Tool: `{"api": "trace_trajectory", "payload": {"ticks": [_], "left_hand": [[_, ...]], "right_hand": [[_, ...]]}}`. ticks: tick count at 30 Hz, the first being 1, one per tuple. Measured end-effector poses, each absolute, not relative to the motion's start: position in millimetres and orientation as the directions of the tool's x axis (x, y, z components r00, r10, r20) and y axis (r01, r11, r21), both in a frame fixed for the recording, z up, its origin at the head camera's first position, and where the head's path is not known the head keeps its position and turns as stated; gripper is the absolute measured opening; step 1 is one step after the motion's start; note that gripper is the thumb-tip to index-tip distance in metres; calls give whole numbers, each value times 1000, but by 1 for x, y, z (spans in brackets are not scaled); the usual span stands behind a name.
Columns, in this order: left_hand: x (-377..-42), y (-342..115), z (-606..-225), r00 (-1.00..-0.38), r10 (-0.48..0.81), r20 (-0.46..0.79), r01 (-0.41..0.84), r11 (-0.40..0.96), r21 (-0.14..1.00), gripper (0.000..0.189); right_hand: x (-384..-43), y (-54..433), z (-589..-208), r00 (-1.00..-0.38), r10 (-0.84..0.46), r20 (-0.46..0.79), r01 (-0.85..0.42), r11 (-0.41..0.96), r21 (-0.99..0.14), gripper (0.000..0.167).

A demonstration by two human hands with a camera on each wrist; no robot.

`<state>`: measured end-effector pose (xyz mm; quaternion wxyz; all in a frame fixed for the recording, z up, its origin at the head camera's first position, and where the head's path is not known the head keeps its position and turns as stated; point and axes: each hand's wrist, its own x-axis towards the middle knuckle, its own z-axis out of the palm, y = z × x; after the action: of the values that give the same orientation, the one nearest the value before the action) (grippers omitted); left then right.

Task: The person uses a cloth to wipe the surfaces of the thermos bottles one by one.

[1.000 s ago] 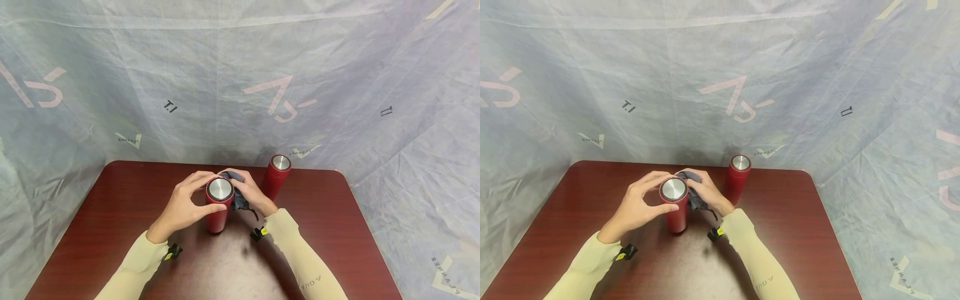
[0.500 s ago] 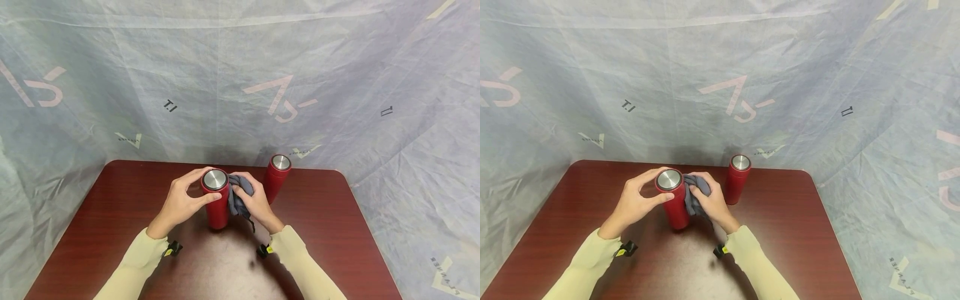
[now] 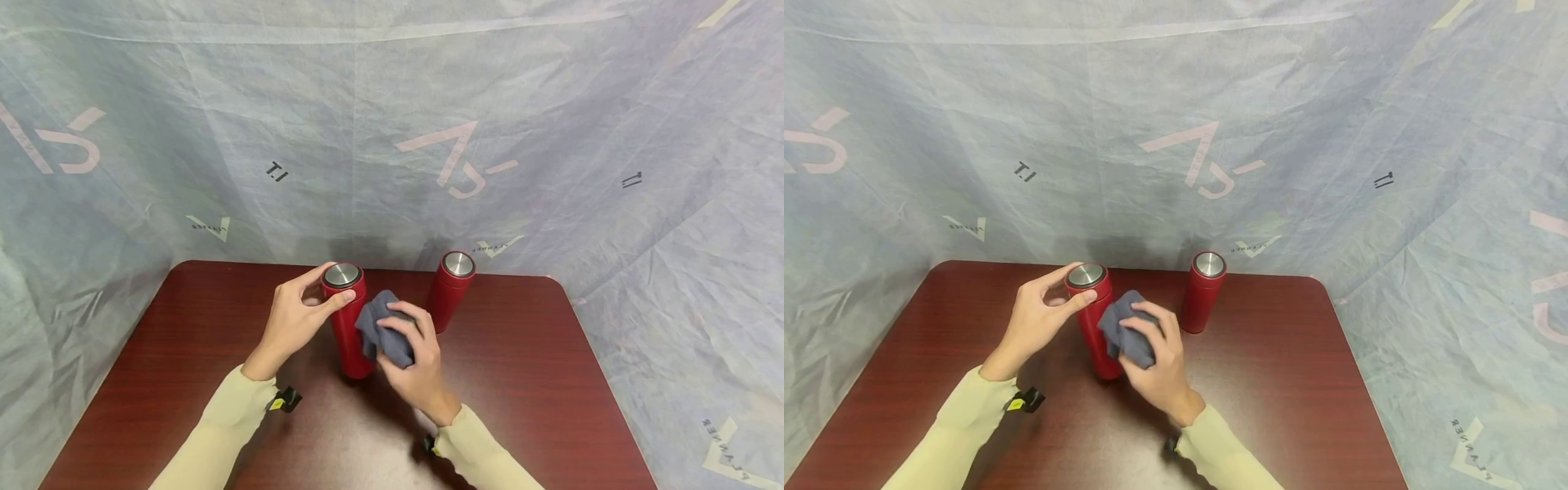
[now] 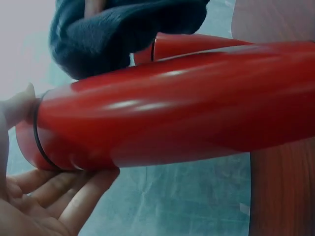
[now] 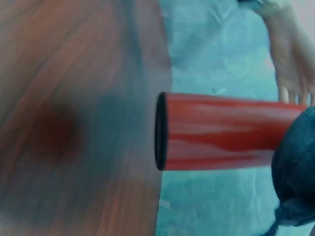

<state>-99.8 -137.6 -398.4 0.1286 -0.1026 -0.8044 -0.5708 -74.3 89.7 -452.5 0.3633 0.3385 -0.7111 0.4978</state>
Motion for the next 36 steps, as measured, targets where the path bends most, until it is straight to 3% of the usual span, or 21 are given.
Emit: {"api": "trace_trajectory", "payload": {"ticks": [6,11,22,36], "left_hand": [[-104,-136,-397,-955,-5,297,270,397,877,64],[-107,-135,-396,-968,-13,249,223,406,886,64],[-109,-132,-390,-989,-33,146,120,408,905,75],[-112,-132,-390,-991,-67,119,79,429,900,85]], "right_hand": [[-72,82,-471,-250,-249,936,-909,394,-138,32],[-71,78,-475,-162,-385,909,-871,488,52,28],[-75,70,-470,-136,-608,782,-819,513,257,52],[-83,50,-462,-206,-737,643,-790,513,335,32]]}}
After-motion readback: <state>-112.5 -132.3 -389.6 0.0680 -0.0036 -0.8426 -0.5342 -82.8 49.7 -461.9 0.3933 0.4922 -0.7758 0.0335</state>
